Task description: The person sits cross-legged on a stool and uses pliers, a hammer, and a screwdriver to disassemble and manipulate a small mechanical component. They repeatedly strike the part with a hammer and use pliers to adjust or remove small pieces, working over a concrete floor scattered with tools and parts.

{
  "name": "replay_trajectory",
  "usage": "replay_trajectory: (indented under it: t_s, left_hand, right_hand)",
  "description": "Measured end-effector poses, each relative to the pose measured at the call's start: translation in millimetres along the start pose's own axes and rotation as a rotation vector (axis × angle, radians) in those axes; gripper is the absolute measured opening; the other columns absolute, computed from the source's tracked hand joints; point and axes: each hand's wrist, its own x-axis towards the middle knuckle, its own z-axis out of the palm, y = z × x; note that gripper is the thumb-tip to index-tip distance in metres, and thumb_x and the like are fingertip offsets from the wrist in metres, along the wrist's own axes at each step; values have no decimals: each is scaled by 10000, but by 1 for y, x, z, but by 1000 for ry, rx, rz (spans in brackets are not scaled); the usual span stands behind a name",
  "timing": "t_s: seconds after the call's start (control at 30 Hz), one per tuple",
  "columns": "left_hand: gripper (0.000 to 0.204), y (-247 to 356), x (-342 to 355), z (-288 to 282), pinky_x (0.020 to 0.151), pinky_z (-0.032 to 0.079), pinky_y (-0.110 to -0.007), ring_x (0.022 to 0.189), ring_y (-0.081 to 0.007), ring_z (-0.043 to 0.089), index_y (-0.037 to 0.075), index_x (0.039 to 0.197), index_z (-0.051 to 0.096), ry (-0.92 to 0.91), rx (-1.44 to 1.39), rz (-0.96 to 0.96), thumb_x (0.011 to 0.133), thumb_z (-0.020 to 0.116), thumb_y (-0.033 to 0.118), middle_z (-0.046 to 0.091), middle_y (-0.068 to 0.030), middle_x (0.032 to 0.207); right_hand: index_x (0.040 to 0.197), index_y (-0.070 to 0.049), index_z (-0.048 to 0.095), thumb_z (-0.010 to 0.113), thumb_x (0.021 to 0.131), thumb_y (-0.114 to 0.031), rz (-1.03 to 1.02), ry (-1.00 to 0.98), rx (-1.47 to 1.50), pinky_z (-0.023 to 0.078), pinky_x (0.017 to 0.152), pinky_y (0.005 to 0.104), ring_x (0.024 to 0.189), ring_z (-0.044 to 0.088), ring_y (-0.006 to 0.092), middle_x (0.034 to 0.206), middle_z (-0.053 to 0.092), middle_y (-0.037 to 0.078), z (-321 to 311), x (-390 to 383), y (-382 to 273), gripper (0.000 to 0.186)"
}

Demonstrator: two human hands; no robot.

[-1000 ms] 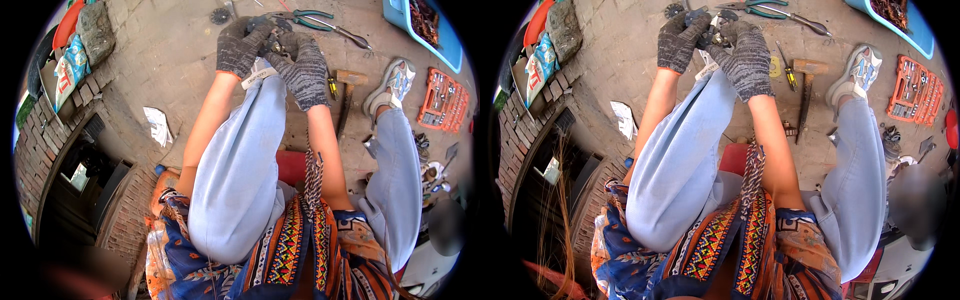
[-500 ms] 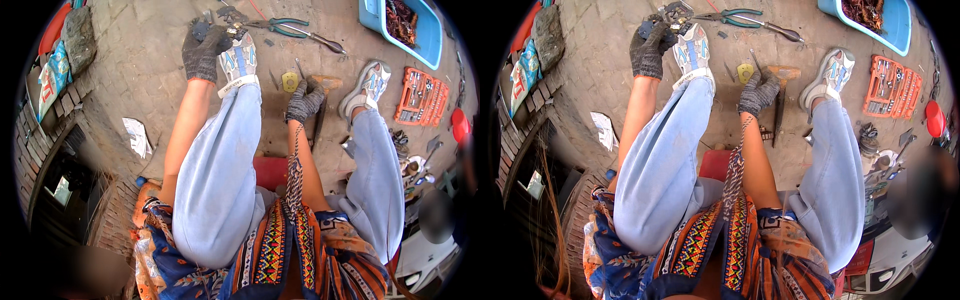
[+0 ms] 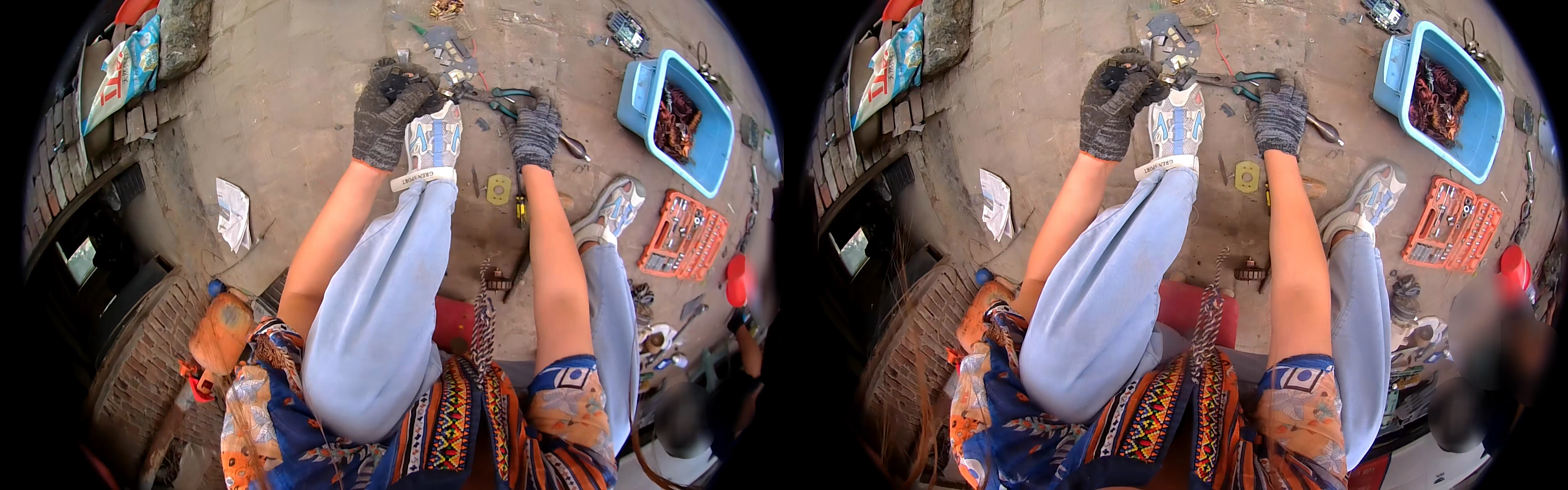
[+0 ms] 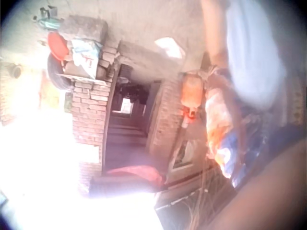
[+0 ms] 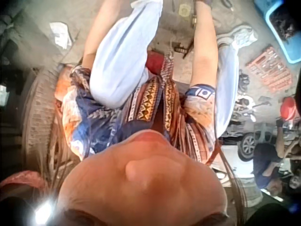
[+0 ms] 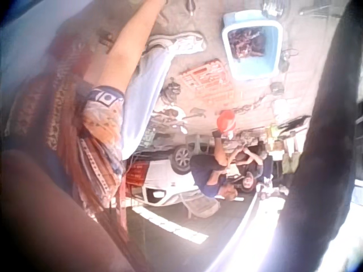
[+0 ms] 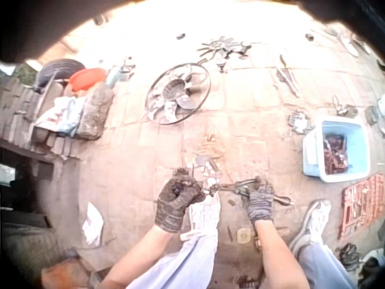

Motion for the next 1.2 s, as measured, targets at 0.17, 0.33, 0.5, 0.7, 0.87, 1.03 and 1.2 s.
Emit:
replay_trajectory:
  t_s: [0.17, 0.33, 0.5, 0.7, 0.87, 1.03, 1.2]
  left_hand:
    - [198, 12, -12, -1, 769, 507, -278, 844, -149, 627, 10, 1004, 567, -108, 107, 157, 815, 626, 16, 651, -86, 927]
    - [217, 28, -36, 11, 799, 498, -306, 909, -167, 618, 9, 972, 577, -71, 215, 307, 770, 633, -43, 645, -104, 984]
    - [242, 16, -32, -1, 827, 485, -350, 958, -259, 605, 14, 1001, 577, -127, 516, 617, 765, 628, 15, 614, -150, 1064]
    - [219, 37, -30, 15, 882, 461, -384, 1027, -313, 583, 28, 1038, 553, -239, 587, 813, 869, 571, 166, 599, -161, 1105]
    - [243, 41, -26, 13, 915, 446, -392, 1110, -328, 548, 26, 1002, 544, -311, 666, 963, 910, 531, 251, 595, -168, 1118]
    - [207, 39, -25, 16, 916, 447, -402, 1118, -337, 543, 17, 984, 541, -400, 707, 993, 850, 582, 169, 591, -174, 1130]
    - [193, 37, -24, 25, 909, 448, -395, 1098, -351, 548, 14, 953, 555, -362, 844, 929, 770, 605, 48, 597, -174, 1114]
  right_hand:
    - [1060, -9, 595, 646, 766, -291, -189, -129, 5, 381, 951, 434, 1087, 479, 347, 1135, 531, 183, 1, 20, -4, 410]
    - [1083, -10, 593, 590, 818, -355, -227, -395, -172, 407, 932, 413, 1065, 487, 347, 1129, 525, 185, -1, 37, -2, 436]
    - [1058, -10, 626, 601, 805, -280, -88, -968, 108, 444, 873, 386, 922, 588, 334, 1022, 617, 189, -42, 69, 5, 371]
    - [1181, -9, 545, 641, 748, -80, 171, -1232, 975, 442, 763, 252, 821, 533, 97, 935, 593, 18, -174, 12, 20, 450]
    - [1245, -13, 494, 659, 729, -102, -126, -1100, 1017, 433, 852, 268, 952, 524, 111, 1073, 574, 58, -209, -19, 6, 549]
    - [1105, -19, 592, 662, 750, -158, 52, -1124, 1087, 443, 843, 294, 968, 515, 140, 1089, 559, 65, -213, -26, -10, 387]
    - [1067, -15, 596, 648, 775, -198, -22, -976, 1046, 451, 842, 303, 962, 535, 169, 1087, 544, 88, -195, -34, -20, 348]
